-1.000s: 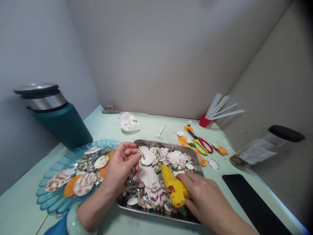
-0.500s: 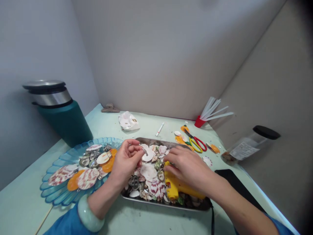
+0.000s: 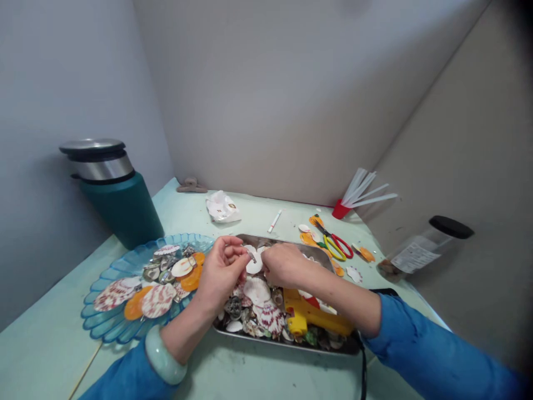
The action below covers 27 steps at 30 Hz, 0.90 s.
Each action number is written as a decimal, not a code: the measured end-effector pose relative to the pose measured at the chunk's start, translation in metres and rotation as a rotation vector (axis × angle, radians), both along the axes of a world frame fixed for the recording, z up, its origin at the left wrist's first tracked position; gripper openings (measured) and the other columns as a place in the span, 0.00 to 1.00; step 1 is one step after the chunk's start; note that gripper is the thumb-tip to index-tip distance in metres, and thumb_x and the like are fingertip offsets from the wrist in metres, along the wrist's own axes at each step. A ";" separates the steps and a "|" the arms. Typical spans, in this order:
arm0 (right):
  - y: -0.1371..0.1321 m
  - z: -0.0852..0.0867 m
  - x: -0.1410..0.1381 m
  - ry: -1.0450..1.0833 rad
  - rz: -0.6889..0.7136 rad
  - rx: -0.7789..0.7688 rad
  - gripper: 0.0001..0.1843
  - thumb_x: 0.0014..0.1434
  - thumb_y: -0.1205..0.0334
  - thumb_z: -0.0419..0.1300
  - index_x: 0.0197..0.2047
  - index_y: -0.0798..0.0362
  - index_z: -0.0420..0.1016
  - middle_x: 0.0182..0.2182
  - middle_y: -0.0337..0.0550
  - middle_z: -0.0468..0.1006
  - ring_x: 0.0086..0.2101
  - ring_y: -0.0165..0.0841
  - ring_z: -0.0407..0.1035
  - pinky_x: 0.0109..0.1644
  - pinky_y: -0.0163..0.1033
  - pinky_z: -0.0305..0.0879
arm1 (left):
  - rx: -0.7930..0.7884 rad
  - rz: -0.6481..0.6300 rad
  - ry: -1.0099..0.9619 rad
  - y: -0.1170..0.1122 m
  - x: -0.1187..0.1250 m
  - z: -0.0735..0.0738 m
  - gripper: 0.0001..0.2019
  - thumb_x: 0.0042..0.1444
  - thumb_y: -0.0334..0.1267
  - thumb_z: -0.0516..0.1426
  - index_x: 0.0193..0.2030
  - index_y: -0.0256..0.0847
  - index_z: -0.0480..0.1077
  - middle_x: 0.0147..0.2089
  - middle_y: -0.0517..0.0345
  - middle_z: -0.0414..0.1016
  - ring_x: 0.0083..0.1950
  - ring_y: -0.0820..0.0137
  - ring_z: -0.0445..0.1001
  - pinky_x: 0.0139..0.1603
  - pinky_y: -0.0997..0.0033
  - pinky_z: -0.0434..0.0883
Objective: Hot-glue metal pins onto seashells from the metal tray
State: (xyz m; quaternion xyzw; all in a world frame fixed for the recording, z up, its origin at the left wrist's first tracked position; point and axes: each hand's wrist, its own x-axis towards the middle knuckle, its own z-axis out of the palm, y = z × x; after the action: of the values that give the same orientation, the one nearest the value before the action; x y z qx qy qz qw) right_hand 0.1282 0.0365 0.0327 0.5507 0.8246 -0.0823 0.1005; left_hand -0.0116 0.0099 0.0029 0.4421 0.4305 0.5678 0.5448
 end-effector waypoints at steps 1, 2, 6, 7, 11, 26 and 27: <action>-0.001 0.002 0.004 0.028 0.002 0.002 0.11 0.61 0.58 0.57 0.42 0.57 0.72 0.39 0.44 0.76 0.38 0.34 0.72 0.43 0.44 0.68 | -0.002 0.001 -0.002 0.000 0.000 0.000 0.16 0.45 0.34 0.62 0.38 0.40 0.59 0.28 0.68 0.69 0.16 0.82 0.63 0.17 0.81 0.61; -0.002 0.004 0.009 0.065 0.006 0.008 0.09 0.60 0.60 0.58 0.40 0.56 0.73 0.37 0.42 0.76 0.37 0.33 0.72 0.42 0.43 0.68 | -0.004 0.003 -0.004 0.000 0.000 0.000 0.16 0.45 0.34 0.62 0.38 0.40 0.59 0.28 0.68 0.69 0.16 0.82 0.63 0.16 0.81 0.61; -0.006 0.013 0.029 0.274 0.026 0.053 0.07 0.56 0.69 0.57 0.36 0.52 0.76 0.31 0.39 0.79 0.33 0.31 0.71 0.36 0.35 0.63 | -0.006 0.010 -0.013 -0.001 0.001 0.002 0.16 0.45 0.35 0.62 0.37 0.40 0.59 0.27 0.68 0.70 0.16 0.81 0.63 0.18 0.80 0.63; -0.009 0.016 0.033 0.327 0.024 0.061 0.08 0.55 0.70 0.56 0.36 0.52 0.76 0.31 0.38 0.79 0.32 0.30 0.71 0.35 0.34 0.62 | -0.006 0.012 -0.015 -0.001 0.001 0.003 0.16 0.45 0.35 0.62 0.37 0.40 0.59 0.27 0.67 0.70 0.16 0.81 0.63 0.18 0.80 0.63; -0.024 0.023 0.041 0.494 0.001 0.081 0.09 0.58 0.68 0.53 0.36 0.51 0.74 0.28 0.35 0.78 0.28 0.27 0.69 0.31 0.31 0.60 | -0.001 0.009 -0.018 -0.003 0.003 0.005 0.16 0.45 0.35 0.62 0.38 0.41 0.59 0.28 0.68 0.69 0.17 0.81 0.63 0.18 0.79 0.63; -0.059 0.018 0.034 0.905 -0.015 0.262 0.09 0.58 0.72 0.54 0.40 0.51 0.71 0.34 0.39 0.74 0.31 0.28 0.68 0.37 0.36 0.63 | -0.006 -0.106 -0.104 -0.016 0.011 0.006 0.15 0.48 0.35 0.62 0.40 0.41 0.61 0.31 0.64 0.70 0.29 0.75 0.73 0.32 0.72 0.74; -0.060 0.018 0.033 0.909 -0.020 0.264 0.09 0.58 0.72 0.54 0.40 0.51 0.70 0.34 0.39 0.74 0.31 0.28 0.68 0.37 0.36 0.63 | -0.006 -0.101 -0.104 -0.016 0.011 0.006 0.15 0.48 0.35 0.62 0.39 0.41 0.61 0.31 0.64 0.71 0.28 0.75 0.73 0.32 0.73 0.74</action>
State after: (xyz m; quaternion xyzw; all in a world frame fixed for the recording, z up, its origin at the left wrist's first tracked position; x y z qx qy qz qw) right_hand 0.1617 -0.0236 0.0506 0.4750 0.7829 -0.2106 -0.3421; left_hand -0.0007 -0.0062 0.0092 0.4315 0.3808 0.5602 0.5958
